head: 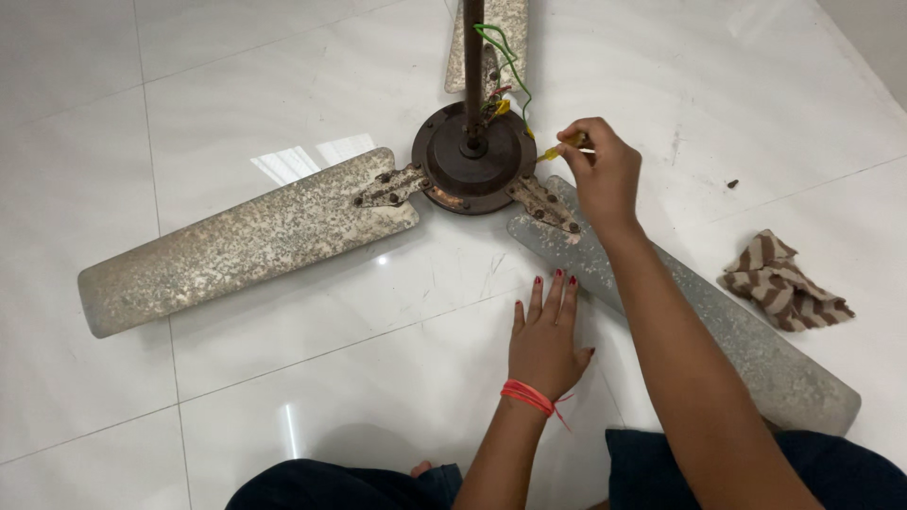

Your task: The person sits on the floor and uses a screwdriver to loosen and remove the screws holding the blades to the ceiling fan motor. They remove one blade and set it aside, then proceed to remove a second blade.

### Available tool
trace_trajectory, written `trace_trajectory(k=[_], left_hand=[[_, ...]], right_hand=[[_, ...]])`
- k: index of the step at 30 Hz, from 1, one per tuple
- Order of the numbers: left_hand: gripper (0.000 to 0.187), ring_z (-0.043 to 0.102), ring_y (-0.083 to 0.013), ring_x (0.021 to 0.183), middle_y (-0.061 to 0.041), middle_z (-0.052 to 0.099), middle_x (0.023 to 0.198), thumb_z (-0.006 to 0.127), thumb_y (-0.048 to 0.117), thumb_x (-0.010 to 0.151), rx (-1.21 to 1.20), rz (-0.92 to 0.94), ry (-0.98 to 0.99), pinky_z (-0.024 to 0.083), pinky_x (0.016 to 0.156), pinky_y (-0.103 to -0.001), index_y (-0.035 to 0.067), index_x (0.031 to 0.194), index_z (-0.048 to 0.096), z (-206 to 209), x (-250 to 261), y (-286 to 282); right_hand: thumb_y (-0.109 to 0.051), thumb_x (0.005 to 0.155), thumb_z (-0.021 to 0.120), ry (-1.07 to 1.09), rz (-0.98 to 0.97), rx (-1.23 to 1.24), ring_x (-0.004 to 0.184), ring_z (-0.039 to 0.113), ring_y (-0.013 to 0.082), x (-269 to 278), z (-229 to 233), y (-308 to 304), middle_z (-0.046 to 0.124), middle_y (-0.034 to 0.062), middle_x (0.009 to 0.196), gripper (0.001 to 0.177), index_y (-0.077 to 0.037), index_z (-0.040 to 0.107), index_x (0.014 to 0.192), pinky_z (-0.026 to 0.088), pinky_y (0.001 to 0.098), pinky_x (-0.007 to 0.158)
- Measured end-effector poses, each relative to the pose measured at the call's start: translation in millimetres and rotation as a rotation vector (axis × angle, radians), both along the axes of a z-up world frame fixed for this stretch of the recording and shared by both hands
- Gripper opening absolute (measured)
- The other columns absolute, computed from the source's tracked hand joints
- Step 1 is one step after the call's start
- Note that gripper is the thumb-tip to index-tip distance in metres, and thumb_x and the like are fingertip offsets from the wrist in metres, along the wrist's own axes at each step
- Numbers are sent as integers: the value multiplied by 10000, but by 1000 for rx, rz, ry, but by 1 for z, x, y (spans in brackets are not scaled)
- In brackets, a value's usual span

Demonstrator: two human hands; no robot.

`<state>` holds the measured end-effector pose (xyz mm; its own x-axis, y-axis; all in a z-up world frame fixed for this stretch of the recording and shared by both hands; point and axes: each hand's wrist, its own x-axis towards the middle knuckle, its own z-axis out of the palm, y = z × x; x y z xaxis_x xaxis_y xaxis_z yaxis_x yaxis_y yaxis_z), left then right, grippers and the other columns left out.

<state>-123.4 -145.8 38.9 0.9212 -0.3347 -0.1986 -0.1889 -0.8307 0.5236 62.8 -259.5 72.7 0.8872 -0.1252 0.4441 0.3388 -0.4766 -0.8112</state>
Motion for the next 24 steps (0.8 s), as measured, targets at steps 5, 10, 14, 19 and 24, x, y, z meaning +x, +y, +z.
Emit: trace_trajectory(k=[5,10,14,19,24], left_hand=[[1002,135,-339,1562,-97,179,1697,798,326,813,-49,35,-51,178,1227,-549,101,1608,231,5,2,7],[989,135,-346,1557,-97,178,1695,794,333,822,-52,35,-60,185,1217,-555,95,1602,234,3,1,9],[1002,129,-345,1558,-99,169,1694,800,338,805,-26,24,-49,189,1220,-552,98,1598,235,6,0,8],[998,135,-351,1560,-99,172,1697,803,344,809,-39,23,-70,193,1220,-563,97,1597,243,3,-2,4],[1005,133,-349,1560,-100,155,1697,799,340,818,-32,24,-85,192,1218,-568,100,1605,222,-6,2,4]], right_hand=[[-19,939,773,-86,40,-202,882,772,230,7,8,18,751,116,961,184,-7,643,1068,595,326,732],[-7,947,724,-18,46,-288,893,740,275,-4,15,25,740,139,993,146,-16,654,1075,578,372,761],[23,922,690,-21,81,-448,954,688,315,-7,23,32,731,142,1004,145,-20,670,1060,547,421,826],[15,961,659,12,147,-525,1018,685,303,2,24,21,733,118,1072,139,-40,675,1088,546,418,895],[-14,970,628,15,215,-586,976,684,341,10,18,16,724,171,1045,146,-3,667,1110,551,438,840]])
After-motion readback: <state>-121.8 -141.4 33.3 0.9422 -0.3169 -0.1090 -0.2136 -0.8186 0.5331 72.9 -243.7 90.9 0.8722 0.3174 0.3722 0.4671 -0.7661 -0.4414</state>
